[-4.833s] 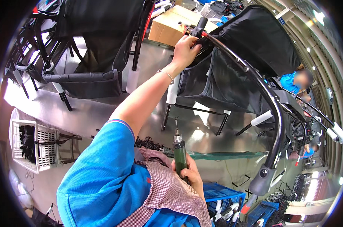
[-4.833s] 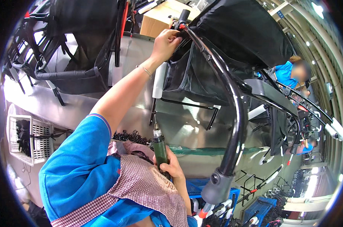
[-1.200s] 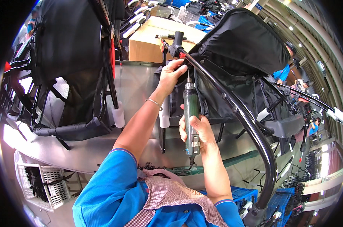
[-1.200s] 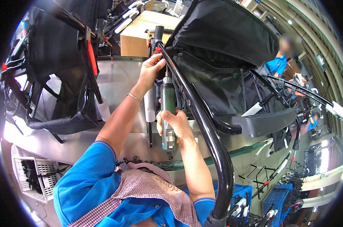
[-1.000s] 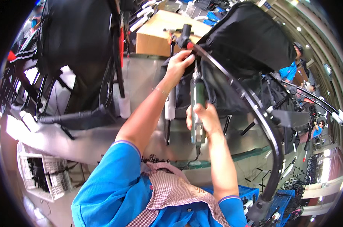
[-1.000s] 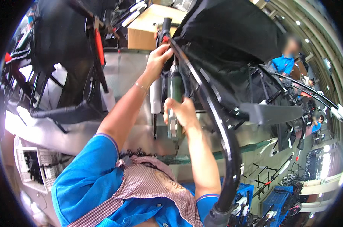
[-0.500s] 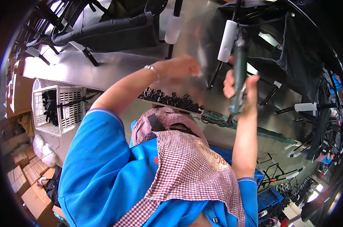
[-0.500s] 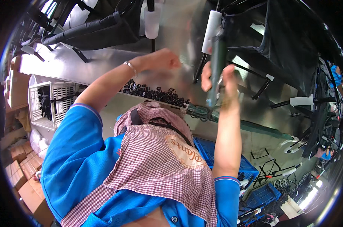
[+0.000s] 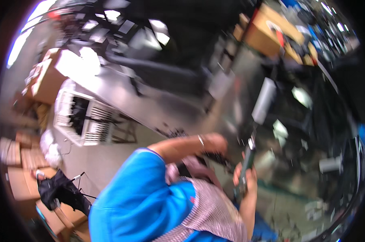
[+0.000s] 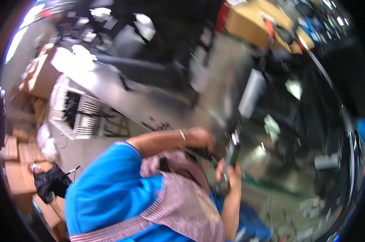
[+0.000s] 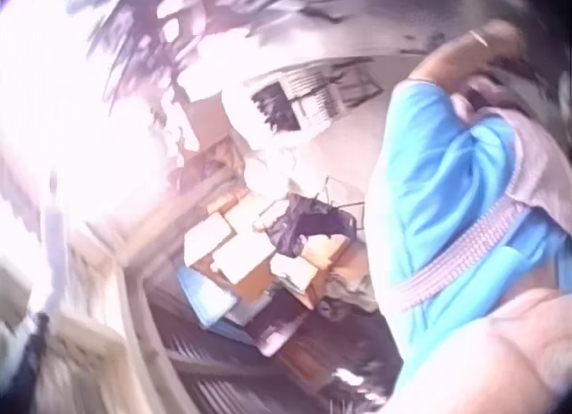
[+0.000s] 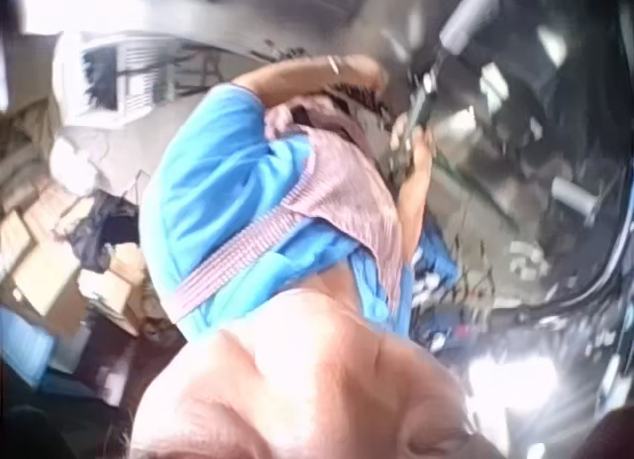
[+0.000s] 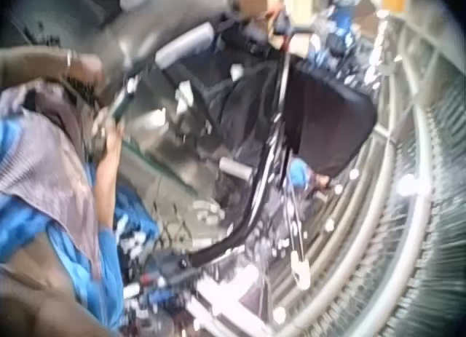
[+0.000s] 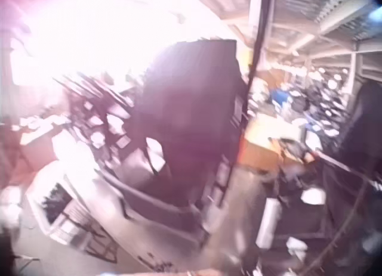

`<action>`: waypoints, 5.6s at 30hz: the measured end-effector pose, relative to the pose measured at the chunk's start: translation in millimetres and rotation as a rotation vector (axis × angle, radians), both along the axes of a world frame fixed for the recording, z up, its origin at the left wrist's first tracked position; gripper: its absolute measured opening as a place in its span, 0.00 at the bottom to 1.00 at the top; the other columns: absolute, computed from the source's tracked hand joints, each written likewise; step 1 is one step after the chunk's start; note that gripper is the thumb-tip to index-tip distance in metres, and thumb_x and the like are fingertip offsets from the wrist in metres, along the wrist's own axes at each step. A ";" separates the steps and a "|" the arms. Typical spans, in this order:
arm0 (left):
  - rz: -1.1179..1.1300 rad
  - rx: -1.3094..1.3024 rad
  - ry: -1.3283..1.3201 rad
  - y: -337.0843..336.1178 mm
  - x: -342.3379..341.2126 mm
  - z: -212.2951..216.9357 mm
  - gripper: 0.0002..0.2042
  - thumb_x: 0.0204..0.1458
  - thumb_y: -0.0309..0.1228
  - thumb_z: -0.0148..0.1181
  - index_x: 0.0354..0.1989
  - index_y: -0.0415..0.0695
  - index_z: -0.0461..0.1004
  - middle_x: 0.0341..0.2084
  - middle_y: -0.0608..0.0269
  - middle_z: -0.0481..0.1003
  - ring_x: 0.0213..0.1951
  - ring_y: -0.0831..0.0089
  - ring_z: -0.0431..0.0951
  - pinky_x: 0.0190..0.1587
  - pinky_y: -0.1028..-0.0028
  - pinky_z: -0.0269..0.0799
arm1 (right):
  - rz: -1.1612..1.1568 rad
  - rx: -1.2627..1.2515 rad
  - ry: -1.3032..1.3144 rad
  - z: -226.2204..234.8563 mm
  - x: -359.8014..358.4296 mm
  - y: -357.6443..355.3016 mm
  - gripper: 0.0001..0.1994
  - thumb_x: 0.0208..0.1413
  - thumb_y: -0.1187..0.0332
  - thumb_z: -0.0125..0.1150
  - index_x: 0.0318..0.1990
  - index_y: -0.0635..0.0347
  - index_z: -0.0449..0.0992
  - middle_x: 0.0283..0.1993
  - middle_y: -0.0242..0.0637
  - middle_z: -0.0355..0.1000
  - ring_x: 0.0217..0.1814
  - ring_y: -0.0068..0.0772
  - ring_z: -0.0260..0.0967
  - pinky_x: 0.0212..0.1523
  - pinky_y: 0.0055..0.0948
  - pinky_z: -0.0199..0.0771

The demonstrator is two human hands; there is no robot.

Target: The person assembles a black folding chair on a factory floor. They attach the seat fabric to the frame, secure the backrest, and use a power drill to fasten screws at multiple joints. The person also attaches a carrying bag to the chair frame.

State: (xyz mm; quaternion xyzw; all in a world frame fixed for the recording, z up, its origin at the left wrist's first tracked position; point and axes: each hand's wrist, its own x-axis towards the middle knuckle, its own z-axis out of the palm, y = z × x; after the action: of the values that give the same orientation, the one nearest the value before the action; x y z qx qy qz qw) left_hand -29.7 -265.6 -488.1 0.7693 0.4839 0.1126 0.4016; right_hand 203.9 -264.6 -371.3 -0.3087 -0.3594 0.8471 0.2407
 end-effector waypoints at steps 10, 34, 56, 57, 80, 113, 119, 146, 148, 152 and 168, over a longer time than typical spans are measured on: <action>0.826 -0.411 -0.961 -0.3 -31.9 48.7 0.06 0.54 0.29 0.58 0.30 0.39 0.75 0.26 0.63 0.76 0.28 0.78 0.75 0.32 0.78 0.72 | 0.242 0.108 -0.439 -18.7 -1.7 -13.4 0.18 0.49 0.72 0.55 0.48 0.53 0.62 0.16 0.27 0.58 0.09 0.16 0.51 0.07 0.18 0.49; 0.707 -0.479 -1.182 -8.8 -66.3 80.5 0.05 0.54 0.22 0.57 0.38 0.36 0.73 0.34 0.56 0.78 0.37 0.68 0.79 0.43 0.69 0.78 | 0.433 0.076 -0.161 -14.7 -15.4 -8.0 0.36 0.42 0.66 0.73 0.57 0.64 0.57 0.31 0.38 0.70 0.24 0.29 0.70 0.26 0.27 0.73; 0.462 0.006 0.435 -48.9 -98.8 -10.6 0.06 0.35 0.26 0.63 0.25 0.46 0.77 0.29 0.61 0.73 0.38 0.58 0.75 0.38 0.64 0.72 | 0.259 0.167 -0.203 -5.2 -11.2 -21.2 0.40 0.39 0.61 0.76 0.57 0.66 0.56 0.24 0.33 0.69 0.20 0.22 0.68 0.22 0.21 0.70; 0.435 0.037 0.434 -49.3 -98.7 -10.5 0.06 0.35 0.26 0.63 0.25 0.46 0.77 0.29 0.62 0.73 0.38 0.59 0.76 0.38 0.64 0.72 | 0.258 0.160 -0.201 -5.4 -11.3 -22.1 0.40 0.39 0.61 0.76 0.57 0.66 0.56 0.24 0.33 0.69 0.20 0.23 0.68 0.22 0.21 0.70; 0.277 0.460 0.435 -57.1 -84.6 -21.0 0.02 0.36 0.27 0.60 0.20 0.46 0.74 0.25 0.62 0.74 0.35 0.59 0.74 0.39 0.63 0.71 | 0.364 0.264 -0.169 -16.8 -20.3 -8.4 0.36 0.45 0.63 0.73 0.57 0.64 0.56 0.28 0.38 0.73 0.22 0.25 0.70 0.25 0.24 0.73; 1.028 -0.056 -1.112 -28.7 -56.6 141.1 0.11 0.53 0.19 0.56 0.44 0.36 0.75 0.31 0.63 0.76 0.34 0.76 0.77 0.33 0.77 0.77 | 0.375 0.304 -0.165 55.1 -46.7 -13.1 0.41 0.40 0.65 0.76 0.58 0.67 0.54 0.27 0.33 0.67 0.22 0.22 0.67 0.23 0.22 0.71; 0.789 0.338 -0.747 -26.3 -51.8 139.4 0.10 0.51 0.15 0.55 0.42 0.35 0.75 0.34 0.64 0.71 0.36 0.76 0.77 0.36 0.78 0.78 | 0.327 0.257 -0.146 48.0 -42.9 -16.1 0.37 0.41 0.68 0.74 0.56 0.64 0.56 0.27 0.35 0.68 0.22 0.25 0.68 0.24 0.24 0.72; 0.812 0.509 -0.672 301.1 -46.4 201.2 0.11 0.45 0.23 0.54 0.37 0.40 0.80 0.24 0.62 0.78 0.29 0.79 0.76 0.34 0.80 0.71 | -0.157 0.178 -0.319 43.8 21.1 -28.8 0.32 0.40 0.68 0.74 0.51 0.63 0.60 0.29 0.36 0.69 0.22 0.27 0.70 0.22 0.23 0.67; 0.752 0.445 -0.839 298.3 -45.2 197.3 0.11 0.46 0.25 0.55 0.37 0.39 0.79 0.25 0.60 0.78 0.29 0.79 0.76 0.35 0.80 0.71 | -0.173 0.170 -0.298 43.0 19.1 -26.7 0.32 0.41 0.69 0.73 0.52 0.63 0.60 0.29 0.35 0.69 0.22 0.27 0.70 0.22 0.23 0.67; 0.832 0.430 -0.783 291.5 -31.4 208.7 0.10 0.46 0.27 0.57 0.37 0.39 0.79 0.27 0.61 0.78 0.31 0.80 0.76 0.37 0.80 0.71 | -0.161 0.160 -0.311 44.7 14.1 -21.7 0.31 0.41 0.71 0.71 0.53 0.62 0.59 0.29 0.35 0.69 0.22 0.26 0.70 0.22 0.23 0.67; 0.650 0.536 -0.862 272.0 -34.0 188.1 0.13 0.46 0.16 0.57 0.41 0.39 0.78 0.36 0.63 0.79 0.38 0.76 0.78 0.44 0.78 0.73 | -0.163 0.172 -0.284 39.7 11.8 -4.7 0.30 0.42 0.74 0.70 0.53 0.61 0.60 0.30 0.34 0.68 0.23 0.27 0.70 0.23 0.25 0.70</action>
State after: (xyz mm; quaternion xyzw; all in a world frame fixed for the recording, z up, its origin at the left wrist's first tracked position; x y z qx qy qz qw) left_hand -63.7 6.4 -300.0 0.5413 0.4426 0.6495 0.2988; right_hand 215.7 -269.3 -331.6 -0.4318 -0.4347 0.7388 0.2807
